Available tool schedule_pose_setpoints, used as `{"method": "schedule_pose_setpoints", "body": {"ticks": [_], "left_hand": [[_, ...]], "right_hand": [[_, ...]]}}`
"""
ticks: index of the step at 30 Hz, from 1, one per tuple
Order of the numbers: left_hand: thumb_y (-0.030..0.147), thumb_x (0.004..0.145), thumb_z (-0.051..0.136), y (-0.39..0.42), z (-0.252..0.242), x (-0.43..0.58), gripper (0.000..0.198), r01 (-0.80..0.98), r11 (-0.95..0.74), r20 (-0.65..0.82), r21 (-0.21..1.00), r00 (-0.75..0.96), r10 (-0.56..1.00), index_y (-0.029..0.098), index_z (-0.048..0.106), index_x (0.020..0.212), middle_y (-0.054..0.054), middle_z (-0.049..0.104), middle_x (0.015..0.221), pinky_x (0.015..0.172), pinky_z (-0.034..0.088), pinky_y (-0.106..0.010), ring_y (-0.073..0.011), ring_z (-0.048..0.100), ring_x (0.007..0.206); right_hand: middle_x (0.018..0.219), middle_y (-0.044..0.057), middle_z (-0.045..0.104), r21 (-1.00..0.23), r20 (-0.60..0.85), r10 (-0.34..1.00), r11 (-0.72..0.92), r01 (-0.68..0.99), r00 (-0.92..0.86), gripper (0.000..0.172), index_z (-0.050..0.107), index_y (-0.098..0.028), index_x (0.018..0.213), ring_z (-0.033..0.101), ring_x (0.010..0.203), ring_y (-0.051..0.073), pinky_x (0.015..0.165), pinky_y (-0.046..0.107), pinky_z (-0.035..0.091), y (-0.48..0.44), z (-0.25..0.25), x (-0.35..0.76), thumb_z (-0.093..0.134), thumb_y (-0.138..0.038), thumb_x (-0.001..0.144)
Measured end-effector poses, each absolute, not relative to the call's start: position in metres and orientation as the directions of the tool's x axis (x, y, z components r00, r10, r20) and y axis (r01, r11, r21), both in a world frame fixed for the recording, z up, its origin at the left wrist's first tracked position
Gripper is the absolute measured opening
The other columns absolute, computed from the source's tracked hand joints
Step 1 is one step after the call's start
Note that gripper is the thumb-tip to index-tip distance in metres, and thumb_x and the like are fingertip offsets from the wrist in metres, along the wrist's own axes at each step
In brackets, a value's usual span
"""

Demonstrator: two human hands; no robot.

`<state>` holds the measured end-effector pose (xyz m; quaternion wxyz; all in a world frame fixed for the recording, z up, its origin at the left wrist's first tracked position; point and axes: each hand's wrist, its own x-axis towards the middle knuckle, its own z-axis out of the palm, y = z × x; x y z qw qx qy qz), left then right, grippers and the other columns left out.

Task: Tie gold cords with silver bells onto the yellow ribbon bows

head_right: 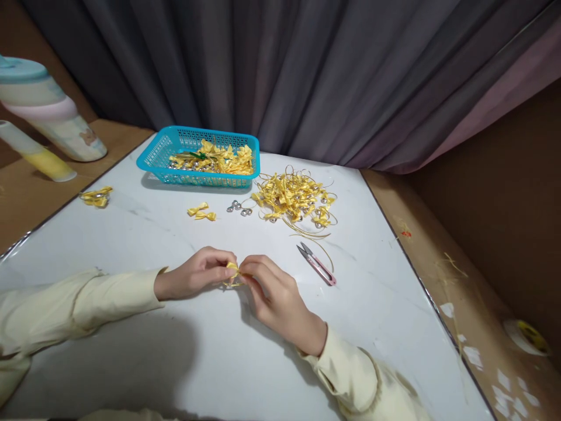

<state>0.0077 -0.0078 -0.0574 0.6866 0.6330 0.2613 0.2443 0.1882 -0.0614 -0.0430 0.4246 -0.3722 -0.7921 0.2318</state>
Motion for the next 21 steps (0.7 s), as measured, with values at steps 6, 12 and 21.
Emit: {"method": "schedule_pose_setpoints", "body": {"ticks": [6,12,21], "left_hand": [[0.029,0.081,0.051,-0.007,-0.057,0.010,0.023,0.048,-0.013,-0.026,0.999,0.740,0.672,0.012,0.053,0.067,0.001,0.048,0.061,0.056,0.033,-0.023,-0.0102,0.041,0.059],[0.029,0.079,0.050,-0.010,-0.058,0.010,0.022,0.093,-0.082,-0.014,0.992,0.742,0.670,0.013,0.049,0.064,0.002,0.045,0.060,0.054,0.033,-0.022,-0.0097,0.040,0.057],[0.020,0.073,0.049,-0.009,-0.057,0.011,0.013,0.104,-0.129,0.013,0.986,0.729,0.684,0.014,0.051,0.062,0.002,0.049,0.058,0.054,0.036,-0.020,-0.0092,0.043,0.057]], "right_hand": [[0.091,0.008,0.056,-0.697,0.452,0.798,0.595,0.400,-0.399,0.014,0.050,-0.019,0.095,0.055,0.086,0.017,0.074,0.031,0.048,-0.061,-0.038,0.192,0.047,-0.008,0.087],[0.097,0.011,0.053,-0.622,0.288,0.825,0.547,0.561,-0.486,0.011,0.047,-0.018,0.087,0.051,0.087,0.019,0.078,0.036,0.046,-0.056,-0.032,0.190,0.038,-0.020,0.093],[0.097,0.012,0.055,-0.429,0.445,0.714,0.699,0.572,-0.540,0.014,0.045,-0.018,0.087,0.050,0.098,0.022,0.078,0.037,0.045,-0.051,-0.042,0.183,0.036,-0.008,0.089]]}}
